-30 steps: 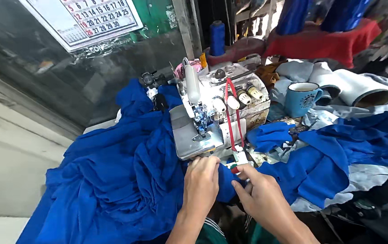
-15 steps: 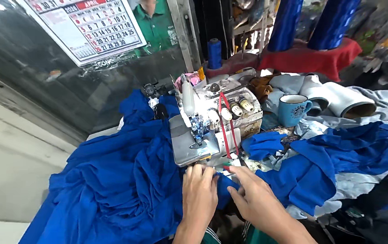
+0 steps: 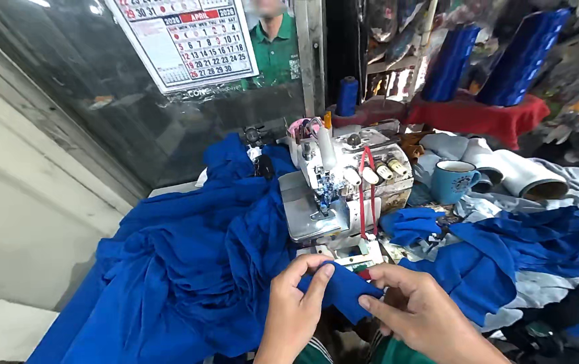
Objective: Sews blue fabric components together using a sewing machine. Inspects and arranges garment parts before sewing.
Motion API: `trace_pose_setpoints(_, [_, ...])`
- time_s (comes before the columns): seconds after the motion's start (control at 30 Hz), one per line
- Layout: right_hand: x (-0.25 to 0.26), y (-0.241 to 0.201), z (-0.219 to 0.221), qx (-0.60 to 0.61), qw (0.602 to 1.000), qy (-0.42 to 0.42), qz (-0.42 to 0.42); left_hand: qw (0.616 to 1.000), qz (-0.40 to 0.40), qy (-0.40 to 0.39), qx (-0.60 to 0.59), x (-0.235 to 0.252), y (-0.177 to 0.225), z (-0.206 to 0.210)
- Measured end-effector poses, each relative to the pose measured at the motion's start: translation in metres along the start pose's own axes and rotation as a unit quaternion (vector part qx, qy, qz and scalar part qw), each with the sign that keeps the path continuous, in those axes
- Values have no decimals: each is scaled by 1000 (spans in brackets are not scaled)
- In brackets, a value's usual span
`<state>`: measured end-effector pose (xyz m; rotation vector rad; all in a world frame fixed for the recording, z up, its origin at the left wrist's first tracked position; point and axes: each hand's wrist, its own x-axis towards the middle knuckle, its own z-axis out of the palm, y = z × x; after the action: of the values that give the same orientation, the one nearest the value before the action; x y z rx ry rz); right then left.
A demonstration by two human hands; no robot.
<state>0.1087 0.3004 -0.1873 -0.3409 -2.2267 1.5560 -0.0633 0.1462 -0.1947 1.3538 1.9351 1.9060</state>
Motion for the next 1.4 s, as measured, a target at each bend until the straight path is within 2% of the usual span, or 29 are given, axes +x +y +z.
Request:
trace_pose_setpoints(0.17, [-7, -4, 5, 19, 1000, 6, 11, 1000, 0, 8, -26, -5, 0, -6])
trace_pose_setpoints(0.33, [0, -5, 6, 28, 998, -43, 42, 998, -48, -19, -22, -11, -8, -10])
trace_pose_setpoints(0.4, [3, -16, 4, 43, 997, -68, 19, 998, -39, -39, -4, -4, -4, -18])
trace_pose_setpoints(0.47, [7, -34, 1, 85, 993, -80, -19, 998, 3, -59, 25, 15, 12, -32])
trace_pose_setpoints(0.57, [30, -28, 9, 119, 993, -26, 5, 987, 87, -59, 118, 60, 21, -41])
trace_pose_setpoints(0.67, [64, 7, 25, 161, 980, 43, 106, 949, 87, -79, 293, 102, -13, -28])
trace_pose_setpoints(0.77, [72, 17, 31, 179, 973, 73, 124, 925, 73, -82, 363, 116, -36, -19])
trace_pose_setpoints(0.9, [66, 27, 33, 189, 972, 74, 121, 901, 89, -32, 423, 113, -33, -15])
trace_pose_setpoints(1.1, [60, 18, 29, 215, 969, 52, 113, 895, 119, -41, 427, 88, -24, -1])
trace_pose_setpoints(1.3, [82, 28, 37, 230, 959, 120, 116, 890, 134, -24, 435, 88, -35, -6])
trace_pose_setpoints(1.4, [74, 22, 39, 231, 956, 130, 122, 890, 130, -37, 434, 87, -33, -8])
